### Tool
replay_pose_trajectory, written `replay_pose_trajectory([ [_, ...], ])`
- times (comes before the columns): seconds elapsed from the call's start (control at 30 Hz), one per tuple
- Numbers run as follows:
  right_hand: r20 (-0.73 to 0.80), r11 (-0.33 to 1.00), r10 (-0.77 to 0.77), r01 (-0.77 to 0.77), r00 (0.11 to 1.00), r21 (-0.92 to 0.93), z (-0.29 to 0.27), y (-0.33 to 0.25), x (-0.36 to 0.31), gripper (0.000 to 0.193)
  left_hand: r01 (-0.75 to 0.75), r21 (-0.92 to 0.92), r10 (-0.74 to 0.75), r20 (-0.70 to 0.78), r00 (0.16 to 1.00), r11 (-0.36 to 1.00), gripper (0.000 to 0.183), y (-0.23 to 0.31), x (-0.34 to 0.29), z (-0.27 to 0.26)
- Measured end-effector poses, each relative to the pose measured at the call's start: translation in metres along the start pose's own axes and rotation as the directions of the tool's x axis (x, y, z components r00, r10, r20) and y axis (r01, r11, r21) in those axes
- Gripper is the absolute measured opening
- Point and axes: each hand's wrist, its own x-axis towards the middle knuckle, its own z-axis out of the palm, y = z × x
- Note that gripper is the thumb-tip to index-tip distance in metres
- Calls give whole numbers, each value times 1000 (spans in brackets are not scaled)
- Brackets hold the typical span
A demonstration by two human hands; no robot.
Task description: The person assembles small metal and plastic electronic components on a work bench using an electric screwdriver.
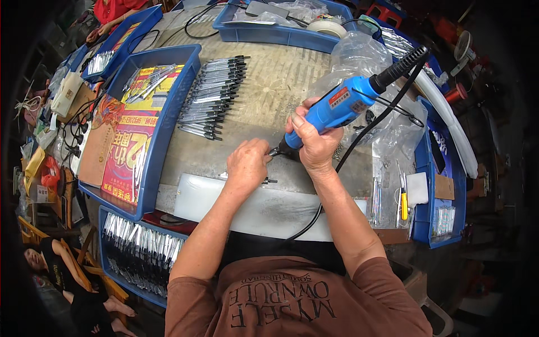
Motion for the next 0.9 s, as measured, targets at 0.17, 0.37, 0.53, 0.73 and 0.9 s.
replay_pose_trajectory([
  [0.17,0,1000,-4,4,1000,-8,-1,0,0,34,0,0,0,5,1000,1000,14,1,0,0],
  [0.37,7,1000,-5,5,1000,-9,0,0,0,34,-13,-5,13,-8,1000,1000,13,0,0,0],
  [0.53,21,1000,-3,4,1000,-16,0,0,0,34,2,9,-2,2,1000,1000,13,0,0,0],
  [0.73,25,999,0,1,1000,-32,0,-2,-1,34,-24,-5,25,18,1000,1000,12,0,0,0],
  [0.9,65,985,23,-12,998,-172,2,2,-2,35,-17,-9,17,6,1000,1000,12,0,0,1],
])
